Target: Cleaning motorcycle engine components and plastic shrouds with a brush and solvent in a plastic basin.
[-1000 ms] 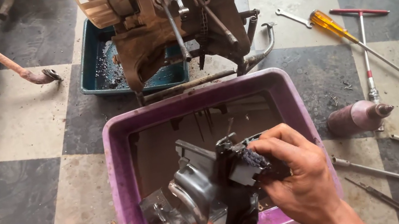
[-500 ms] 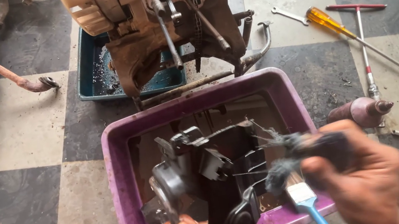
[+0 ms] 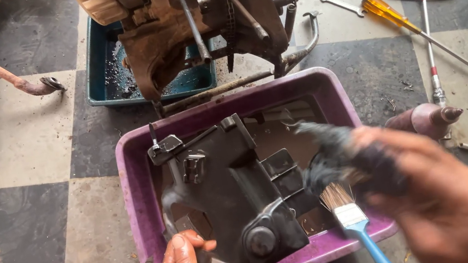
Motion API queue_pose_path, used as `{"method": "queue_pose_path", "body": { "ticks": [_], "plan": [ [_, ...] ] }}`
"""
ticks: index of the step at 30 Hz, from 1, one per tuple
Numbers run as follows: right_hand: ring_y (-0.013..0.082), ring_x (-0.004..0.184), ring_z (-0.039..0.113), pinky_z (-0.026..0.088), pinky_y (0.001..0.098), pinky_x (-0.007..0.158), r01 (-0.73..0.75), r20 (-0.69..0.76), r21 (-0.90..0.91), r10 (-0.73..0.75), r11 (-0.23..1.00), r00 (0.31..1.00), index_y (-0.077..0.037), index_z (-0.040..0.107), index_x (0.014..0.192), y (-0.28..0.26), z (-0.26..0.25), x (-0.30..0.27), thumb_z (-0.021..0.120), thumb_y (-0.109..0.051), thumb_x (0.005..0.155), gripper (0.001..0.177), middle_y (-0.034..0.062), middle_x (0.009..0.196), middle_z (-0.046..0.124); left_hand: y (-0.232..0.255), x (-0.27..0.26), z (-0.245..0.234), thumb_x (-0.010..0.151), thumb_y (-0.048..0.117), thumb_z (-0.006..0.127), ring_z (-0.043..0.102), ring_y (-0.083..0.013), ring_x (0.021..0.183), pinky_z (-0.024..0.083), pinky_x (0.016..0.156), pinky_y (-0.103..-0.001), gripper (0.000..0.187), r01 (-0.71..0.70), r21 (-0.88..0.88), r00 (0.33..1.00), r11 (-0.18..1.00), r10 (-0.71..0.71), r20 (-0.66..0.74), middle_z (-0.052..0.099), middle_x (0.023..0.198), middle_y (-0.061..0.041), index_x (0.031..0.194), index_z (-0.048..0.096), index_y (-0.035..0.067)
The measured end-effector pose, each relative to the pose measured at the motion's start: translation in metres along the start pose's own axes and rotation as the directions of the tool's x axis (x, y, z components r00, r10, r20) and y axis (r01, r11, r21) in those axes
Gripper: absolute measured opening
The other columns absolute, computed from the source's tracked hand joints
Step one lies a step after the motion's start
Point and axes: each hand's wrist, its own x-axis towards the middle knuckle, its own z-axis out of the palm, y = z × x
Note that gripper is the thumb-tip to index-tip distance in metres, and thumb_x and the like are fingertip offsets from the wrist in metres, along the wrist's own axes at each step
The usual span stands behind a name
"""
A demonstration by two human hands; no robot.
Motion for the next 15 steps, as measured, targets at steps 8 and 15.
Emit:
{"method": "queue_pose_path", "body": {
  "ticks": [8,15],
  "plan": [
    [0.029,0.102,0.075,0.059,0.0362,0.092,0.624,0.389,-0.258,-0.512,0.738,0.766,-0.009,0.073,0.113,0.055,0.033,0.036,0.061,0.01,0.081,0.039,0.0109,0.111,0.076,0.033,-0.004,-0.001,0.103,0.027,0.056,0.062,-0.0206,0.073,0.052,0.075,-0.033,0.037,0.021,-0.02,0.995,1.0,-0.023,-0.099,0.064,0.079,-0.012,0.084,0.067,-0.003],
    [0.0242,0.102,0.071,0.057,0.0357,0.101,0.205,-0.001,-0.049,-0.205,0.978,0.979,-0.005,0.068,0.119,0.085,-0.03,0.031,0.05,0.011,0.089,0.039,0.0113,0.114,0.072,0.067,0.016,-0.007,0.099,0.036,0.054,0.069,-0.0263,0.092,0.059,0.085,-0.047,0.032,0.418,-0.578,0.85,0.701,-0.527,-0.025,0.066,0.098,-0.01,0.1,0.064,0.006]
  ]
}}
